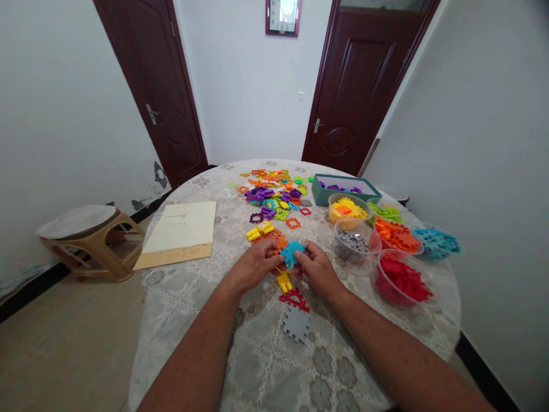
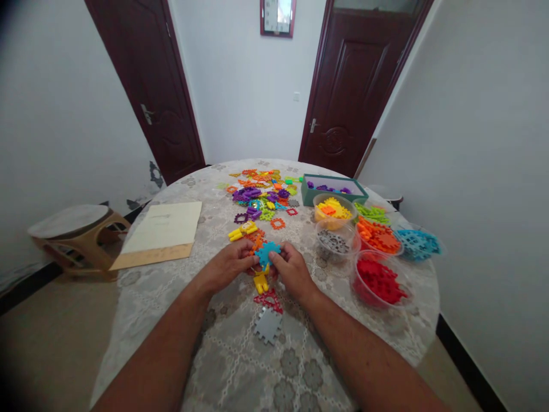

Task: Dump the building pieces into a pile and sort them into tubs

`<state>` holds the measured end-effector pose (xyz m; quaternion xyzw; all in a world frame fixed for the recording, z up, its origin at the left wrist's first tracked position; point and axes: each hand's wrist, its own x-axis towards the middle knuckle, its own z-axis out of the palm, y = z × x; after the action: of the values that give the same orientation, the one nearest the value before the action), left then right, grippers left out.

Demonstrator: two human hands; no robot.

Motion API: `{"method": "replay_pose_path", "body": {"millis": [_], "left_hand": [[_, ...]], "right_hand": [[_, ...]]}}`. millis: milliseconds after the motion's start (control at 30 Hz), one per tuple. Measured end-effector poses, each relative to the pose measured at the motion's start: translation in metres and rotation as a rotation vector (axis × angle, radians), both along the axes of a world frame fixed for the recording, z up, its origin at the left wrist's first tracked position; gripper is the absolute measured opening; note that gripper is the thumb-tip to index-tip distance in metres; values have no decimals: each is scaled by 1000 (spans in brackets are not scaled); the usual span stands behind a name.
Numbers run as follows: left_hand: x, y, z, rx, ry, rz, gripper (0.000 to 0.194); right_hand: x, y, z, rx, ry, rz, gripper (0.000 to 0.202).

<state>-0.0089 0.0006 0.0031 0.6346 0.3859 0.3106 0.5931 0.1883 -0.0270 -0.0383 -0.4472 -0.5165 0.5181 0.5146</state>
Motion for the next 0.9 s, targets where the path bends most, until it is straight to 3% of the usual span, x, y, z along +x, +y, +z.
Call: {"method": "replay_pose_path", "body": {"millis": [100,200,300,400,500,600,667,733,767,900], "left_hand": [[1,-1,0,-42,-14,-16,35],[-3,1,3,-45,16,-38,41],[-10,6,5,-63,15,18,50],[-15,10,5,-58,39,99,58],[-18,11,4,-27,72,127,62],[-19,13,4,16,109,123,61],[-18,14,3,40,131,117,57],[-18,16,0,53,141,114,55],[-17,16,-1,57,145,115,55],[-16,17,-6,84,173,101,53]], "right_hand": [[-1,4,0,-27,37,-17,42],[5,8,7,-38,10,40,35],[19,4,30,-6,-55,25,29],[49,-11,63,110,-238,-148,27],[103,-20,91,276,-441,-449,36],[179,-14,107,324,-724,-695,47],[232,-4,114,193,-948,-848,54],[279,7,118,-110,-1109,-905,54],[299,12,120,-187,-1134,-917,52],[348,30,120,-396,-1181,-922,37]]}}
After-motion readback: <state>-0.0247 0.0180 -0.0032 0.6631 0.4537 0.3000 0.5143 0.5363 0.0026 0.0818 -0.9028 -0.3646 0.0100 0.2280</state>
